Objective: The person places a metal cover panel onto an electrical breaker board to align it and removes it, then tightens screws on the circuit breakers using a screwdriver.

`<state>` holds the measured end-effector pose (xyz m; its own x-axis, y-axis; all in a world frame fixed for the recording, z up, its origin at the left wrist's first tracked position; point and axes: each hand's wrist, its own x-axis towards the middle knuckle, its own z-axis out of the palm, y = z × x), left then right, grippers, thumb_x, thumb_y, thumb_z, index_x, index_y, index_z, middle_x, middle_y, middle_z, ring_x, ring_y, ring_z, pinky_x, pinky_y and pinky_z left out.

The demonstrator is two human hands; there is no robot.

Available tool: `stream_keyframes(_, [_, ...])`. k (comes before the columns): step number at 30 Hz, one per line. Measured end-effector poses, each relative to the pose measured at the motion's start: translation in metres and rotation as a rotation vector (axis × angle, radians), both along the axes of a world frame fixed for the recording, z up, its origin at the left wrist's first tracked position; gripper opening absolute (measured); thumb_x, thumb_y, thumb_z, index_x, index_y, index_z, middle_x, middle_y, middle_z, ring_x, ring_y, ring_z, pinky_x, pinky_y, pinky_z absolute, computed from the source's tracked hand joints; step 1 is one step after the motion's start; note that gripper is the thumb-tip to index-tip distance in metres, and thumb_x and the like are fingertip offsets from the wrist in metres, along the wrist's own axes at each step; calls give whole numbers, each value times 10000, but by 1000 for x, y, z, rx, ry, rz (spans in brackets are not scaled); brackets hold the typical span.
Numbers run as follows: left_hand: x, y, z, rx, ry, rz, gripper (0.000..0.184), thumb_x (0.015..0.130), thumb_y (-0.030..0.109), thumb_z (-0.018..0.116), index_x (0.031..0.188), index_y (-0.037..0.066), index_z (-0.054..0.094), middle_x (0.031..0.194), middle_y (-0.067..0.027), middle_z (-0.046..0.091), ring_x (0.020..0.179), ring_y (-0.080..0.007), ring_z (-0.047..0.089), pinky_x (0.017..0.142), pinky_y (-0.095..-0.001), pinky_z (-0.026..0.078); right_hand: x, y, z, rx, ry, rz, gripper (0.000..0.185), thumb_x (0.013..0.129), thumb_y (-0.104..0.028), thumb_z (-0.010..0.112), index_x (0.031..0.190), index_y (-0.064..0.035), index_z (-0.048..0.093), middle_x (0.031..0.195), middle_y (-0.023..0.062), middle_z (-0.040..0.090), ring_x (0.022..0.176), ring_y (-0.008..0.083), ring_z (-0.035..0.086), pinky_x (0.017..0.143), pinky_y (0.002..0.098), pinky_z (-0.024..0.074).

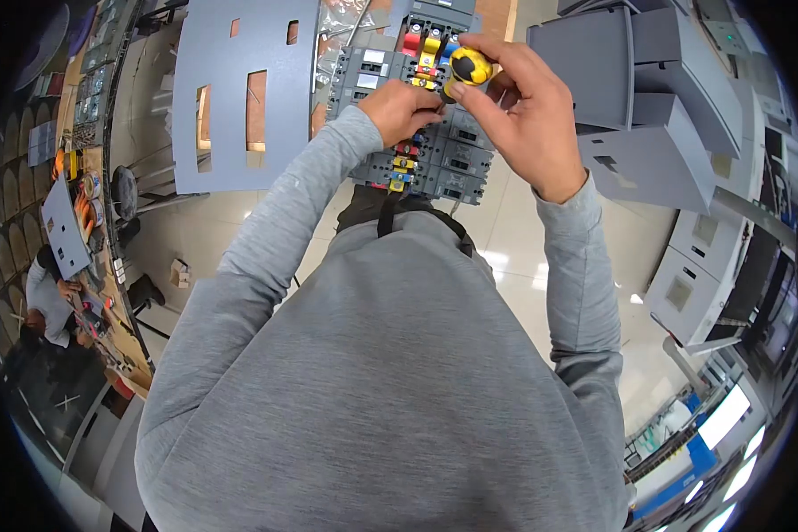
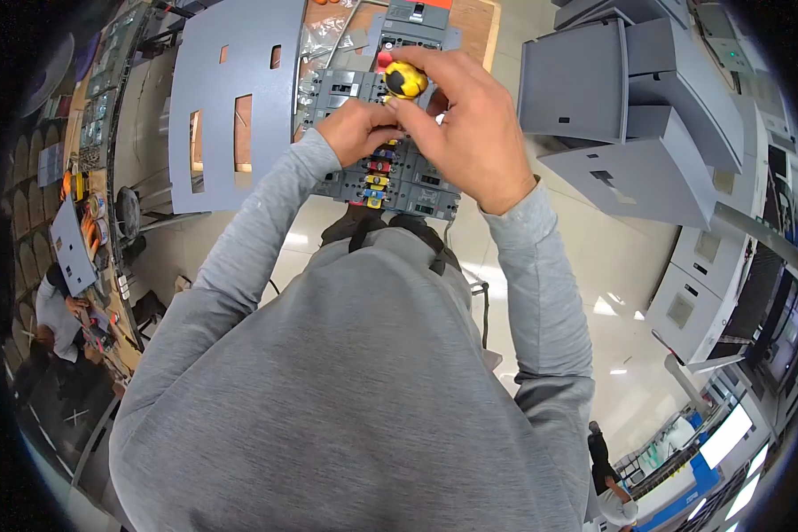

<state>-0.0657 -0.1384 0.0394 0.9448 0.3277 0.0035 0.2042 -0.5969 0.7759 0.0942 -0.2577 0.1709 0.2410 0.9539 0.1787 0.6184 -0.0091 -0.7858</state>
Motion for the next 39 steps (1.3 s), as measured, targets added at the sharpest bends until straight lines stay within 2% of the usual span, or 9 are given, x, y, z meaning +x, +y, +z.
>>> stream_keyframes(4, [-1,-1,-25,32,-16,-21,208,886,218,713,996,42,723,865,-188,712,822,-390,687,756,-457,553,-4,-6,-6,-33,-57,34,398,816,-144,762,1188,-63,648,966,120,656,691,258,644,653,362,533])
stream_keyframes(13, [-5,-4,-47,36,46,-27,185,896,225,700,989,67,725,880,-191,709,839,-411,675,759,-482,544,-17,-11,-13,-139,-414,1,475,808,-397,787,1048,-42,582,871,165,684,751,358,690,635,458,537])
stream_keyframes(19, [-8,-8,-24,53,157,6,187,907,227,693,1004,71,726,913,-191,712,861,-414,672,769,-476,543,-22,-7,-2,-224,-565,49,513,803,-451,787,970,-27,552,699,176,674,654,374,693,570,455,549])
stream_keyframes(25, [-6,-10,-39,5,71,-25,208,912,169,678,1093,81,731,1011,-176,724,917,-387,688,832,-443,558,-22,-4,5,-284,-583,28,528,810,-488,771,952,-21,568,697,175,673,648,372,693,568,457,552])
stream_keyframes(28, [-6,-11,-39,-31,83,-28,228,919,143,662,1133,93,724,1041,-169,725,939,-377,690,856,-430,558,-23,-1,15,-444,-582,36,523,823,-468,758,985,-3,584,747,190,676,677,369,695,602,459,561])
stream_keyframes(31, [-5,-13,-30,-27,139,-1,225,925,131,651,1135,90,718,1030,-169,726,940,-375,690,852,-430,555,-21,-5,7,-236,-585,26,471,845,-417,740,995,12,618,813,205,676,730,364,696,653,464,567])
stream_keyframes(34, [-3,-15,-28,-6,150,4,219,901,139,675,1113,106,719,984,-173,723,893,-393,687,808,-420,565,-14,-7,-6,-38,-495,221,394,863,-357,725,980,12,647,876,213,675,772,368,694,686,468,565])
stream_keyframes(37, [-2,-13,-40,-51,53,-14,219,907,155,671,1111,89,717,996,-180,721,905,-392,687,812,-424,562,-15,-7,-4,-149,-555,133,343,847,-281,760,1056,-18,693,868,180,688,793,381,683,715,444,552])
stream_keyframes(39, [-2,-13,-40,-18,136,-9,216,923,141,650,1121,88,717,1018,-173,724,929,-381,689,837,-430,554,-14,-2,-2,-248,-563,95,343,846,-287,760,1039,-12,695,870,184,688,794,382,682,710,441,552])
